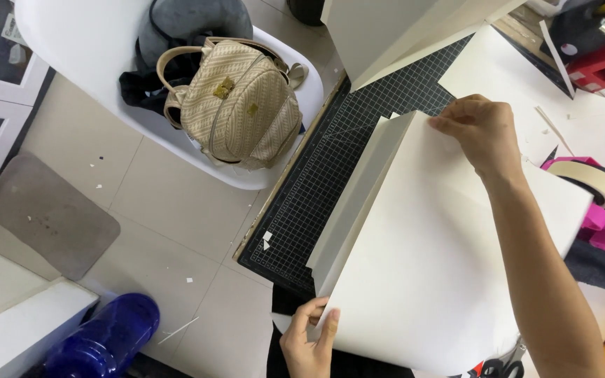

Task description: Applying a white finish to a box by painting it with a roller and then applying and smoothing an adhesive sheet.

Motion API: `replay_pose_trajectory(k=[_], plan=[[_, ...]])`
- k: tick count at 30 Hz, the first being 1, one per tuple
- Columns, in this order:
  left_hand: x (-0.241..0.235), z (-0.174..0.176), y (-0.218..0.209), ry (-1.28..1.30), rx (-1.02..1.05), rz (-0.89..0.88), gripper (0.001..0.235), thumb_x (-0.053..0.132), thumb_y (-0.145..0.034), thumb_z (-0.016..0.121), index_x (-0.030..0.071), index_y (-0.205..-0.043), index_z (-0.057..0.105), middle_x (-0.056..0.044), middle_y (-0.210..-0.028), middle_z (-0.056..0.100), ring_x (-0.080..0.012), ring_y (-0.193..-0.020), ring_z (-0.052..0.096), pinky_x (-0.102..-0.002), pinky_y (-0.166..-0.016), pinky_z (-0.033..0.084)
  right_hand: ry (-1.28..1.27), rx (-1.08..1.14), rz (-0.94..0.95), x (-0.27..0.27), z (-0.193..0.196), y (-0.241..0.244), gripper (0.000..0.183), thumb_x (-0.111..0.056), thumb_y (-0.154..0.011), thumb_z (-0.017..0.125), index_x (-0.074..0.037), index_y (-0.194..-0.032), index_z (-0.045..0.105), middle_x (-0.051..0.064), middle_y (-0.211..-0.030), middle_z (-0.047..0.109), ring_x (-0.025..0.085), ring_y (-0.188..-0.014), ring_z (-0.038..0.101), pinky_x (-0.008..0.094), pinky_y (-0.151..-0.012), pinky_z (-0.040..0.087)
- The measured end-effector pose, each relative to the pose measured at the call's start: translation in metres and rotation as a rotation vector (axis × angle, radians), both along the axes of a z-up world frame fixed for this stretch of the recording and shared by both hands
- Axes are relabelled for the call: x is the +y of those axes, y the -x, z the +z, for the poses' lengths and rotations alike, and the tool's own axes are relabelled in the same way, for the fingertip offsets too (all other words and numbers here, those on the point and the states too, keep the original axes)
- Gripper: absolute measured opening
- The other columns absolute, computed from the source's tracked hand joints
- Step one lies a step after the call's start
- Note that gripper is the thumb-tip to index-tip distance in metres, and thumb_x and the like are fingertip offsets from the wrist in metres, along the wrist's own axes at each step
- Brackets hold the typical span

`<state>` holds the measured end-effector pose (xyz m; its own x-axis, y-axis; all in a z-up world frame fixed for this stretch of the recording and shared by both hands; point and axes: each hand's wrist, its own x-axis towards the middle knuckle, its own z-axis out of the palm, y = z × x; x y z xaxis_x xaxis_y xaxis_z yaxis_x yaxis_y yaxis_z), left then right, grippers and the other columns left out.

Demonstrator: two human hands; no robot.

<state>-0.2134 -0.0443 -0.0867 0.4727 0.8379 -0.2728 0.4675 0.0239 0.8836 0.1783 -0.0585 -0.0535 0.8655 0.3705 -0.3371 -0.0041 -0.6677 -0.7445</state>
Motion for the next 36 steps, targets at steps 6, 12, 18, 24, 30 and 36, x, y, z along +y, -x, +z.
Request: replay_pose_trajectory(k=[6, 12, 18, 24, 30, 36], plan=[[-0.005, -0.004, 0.005, 0.041, -0.049, -0.014, 0.026, 0.033, -0.088, 0.070, 0.012, -0.102, 0.076, 0.004, -0.070, 0.070, -0.0091, -0.067, 0.066, -0.025, -0.068, 0.058, 0.007, 0.028, -0.016, 0.003, 0.004, 0.002, 0.014, -0.014, -0.085, 0.084, -0.008, -0.087, 0.072, 0.001, -0.100, 0.067, 0.012, -0.083, 0.066, 0.024, -0.076, 0.051], [-0.007, -0.006, 0.004, 0.139, -0.029, 0.063, 0.020, 0.028, -0.088, 0.070, 0.012, -0.098, 0.077, 0.002, -0.070, 0.070, -0.0084, -0.068, 0.067, -0.026, -0.070, 0.059, 0.064, 0.011, -0.010, 0.006, 0.007, 0.004, 0.014, -0.014, -0.085, 0.084, -0.008, -0.086, 0.071, 0.001, -0.099, 0.067, 0.013, -0.085, 0.066, 0.027, -0.075, 0.047], [0.002, -0.001, 0.002, 0.143, -0.024, 0.050, 0.020, 0.029, -0.087, 0.071, 0.011, -0.093, 0.076, 0.002, -0.070, 0.072, -0.0088, -0.066, 0.068, -0.024, -0.069, 0.060, 0.066, 0.018, -0.039, 0.005, 0.005, 0.002, 0.017, -0.016, -0.084, 0.086, -0.010, -0.083, 0.070, -0.001, -0.093, 0.066, 0.011, -0.081, 0.063, 0.026, -0.074, 0.047], [0.013, 0.008, -0.003, 0.168, -0.057, -0.011, 0.017, 0.025, -0.091, 0.068, 0.009, -0.094, 0.073, -0.001, -0.078, 0.075, -0.0111, -0.073, 0.071, -0.023, -0.065, 0.059, 0.132, -0.035, 0.003, 0.005, 0.005, -0.002, 0.019, -0.018, -0.086, 0.088, -0.011, -0.084, 0.071, 0.000, -0.094, 0.068, 0.013, -0.083, 0.063, 0.031, -0.076, 0.048], [0.013, 0.020, -0.001, 0.138, -0.067, -0.014, 0.017, 0.023, -0.093, 0.068, 0.006, -0.094, 0.071, -0.004, -0.085, 0.075, -0.0136, -0.079, 0.072, -0.025, -0.072, 0.058, 0.236, -0.042, 0.046, -0.004, 0.007, 0.001, 0.017, -0.030, -0.090, 0.089, -0.023, -0.093, 0.074, -0.009, -0.082, 0.062, 0.005, -0.069, 0.055, 0.028, -0.054, 0.037], [0.009, 0.010, -0.001, 0.183, -0.114, 0.018, 0.022, 0.022, -0.093, 0.069, 0.004, -0.107, 0.067, -0.006, -0.083, 0.072, -0.0143, -0.076, 0.070, -0.026, -0.072, 0.059, 0.169, -0.112, 0.105, -0.043, -0.063, -0.045, 0.025, -0.036, -0.099, 0.096, -0.023, -0.102, 0.075, -0.010, -0.081, 0.054, 0.005, -0.070, 0.050, 0.025, -0.060, 0.037]])
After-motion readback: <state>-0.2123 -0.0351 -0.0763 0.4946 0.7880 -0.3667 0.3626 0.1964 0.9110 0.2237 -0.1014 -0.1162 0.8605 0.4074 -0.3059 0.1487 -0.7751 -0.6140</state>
